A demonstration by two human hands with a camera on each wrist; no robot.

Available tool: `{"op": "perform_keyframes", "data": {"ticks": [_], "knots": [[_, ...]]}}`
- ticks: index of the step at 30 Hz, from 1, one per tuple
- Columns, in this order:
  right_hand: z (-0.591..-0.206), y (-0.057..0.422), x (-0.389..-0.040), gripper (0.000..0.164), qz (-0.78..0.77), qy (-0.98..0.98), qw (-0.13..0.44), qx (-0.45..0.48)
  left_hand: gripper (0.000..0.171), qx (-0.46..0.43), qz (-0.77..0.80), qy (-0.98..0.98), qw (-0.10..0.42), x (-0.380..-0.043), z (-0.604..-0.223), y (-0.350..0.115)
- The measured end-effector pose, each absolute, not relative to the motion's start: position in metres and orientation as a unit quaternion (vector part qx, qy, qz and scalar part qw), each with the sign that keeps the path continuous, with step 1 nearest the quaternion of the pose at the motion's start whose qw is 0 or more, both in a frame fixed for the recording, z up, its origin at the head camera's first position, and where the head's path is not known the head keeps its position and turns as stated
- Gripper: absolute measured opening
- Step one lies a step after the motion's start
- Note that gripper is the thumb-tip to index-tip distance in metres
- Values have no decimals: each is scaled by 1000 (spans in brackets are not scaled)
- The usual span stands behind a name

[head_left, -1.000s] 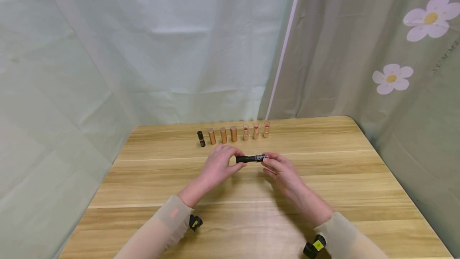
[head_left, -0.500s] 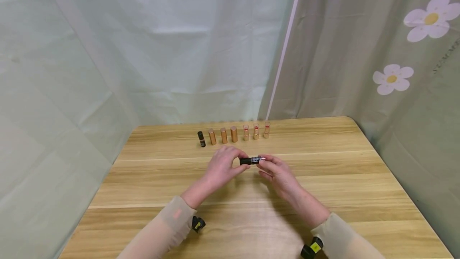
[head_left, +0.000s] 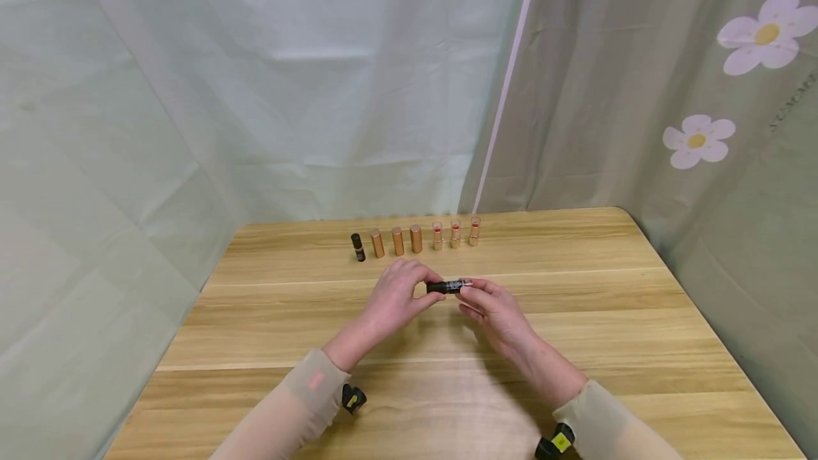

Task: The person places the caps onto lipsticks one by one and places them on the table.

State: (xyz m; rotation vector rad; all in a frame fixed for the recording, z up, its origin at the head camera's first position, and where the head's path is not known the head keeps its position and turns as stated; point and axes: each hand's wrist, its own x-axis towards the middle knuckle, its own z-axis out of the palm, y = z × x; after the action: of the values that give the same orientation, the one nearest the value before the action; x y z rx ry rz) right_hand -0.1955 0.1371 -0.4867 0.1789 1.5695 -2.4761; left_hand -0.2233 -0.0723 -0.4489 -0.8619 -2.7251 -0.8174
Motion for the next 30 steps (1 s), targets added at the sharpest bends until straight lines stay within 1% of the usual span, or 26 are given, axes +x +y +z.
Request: {"op": "perform_keyframes", "data": {"ticks": [11, 15, 18, 22, 23, 26, 30], "knots": [[-489, 139, -195, 8, -831, 544, 103, 50, 22, -291, -274, -914, 67, -222, -448, -70], [-489, 139, -196, 9, -822, 559, 93, 51, 22, -282, -265, -920, 59, -221, -447, -69], [-488, 140, -196, 15, -805, 587, 75, 43, 28, -276, -252, -926, 54, -220, -447, -69], [-485, 140, -195, 30, -756, 653, 50, 13, 38, -280, -225, -931, 57, -219, -448, -70], [-483, 140, -194, 32, -745, 665, 46, 5, 39, -281, -218, -933, 58, -219, -448, -71], [-480, 139, -192, 38, -724, 688, 46, -22, 32, -280, -213, -934, 56, -219, -449, -73], [-475, 142, -191, 41, -717, 693, 59, -48, 28, -272, -218, -936, 55, -220, -451, -81]]}}
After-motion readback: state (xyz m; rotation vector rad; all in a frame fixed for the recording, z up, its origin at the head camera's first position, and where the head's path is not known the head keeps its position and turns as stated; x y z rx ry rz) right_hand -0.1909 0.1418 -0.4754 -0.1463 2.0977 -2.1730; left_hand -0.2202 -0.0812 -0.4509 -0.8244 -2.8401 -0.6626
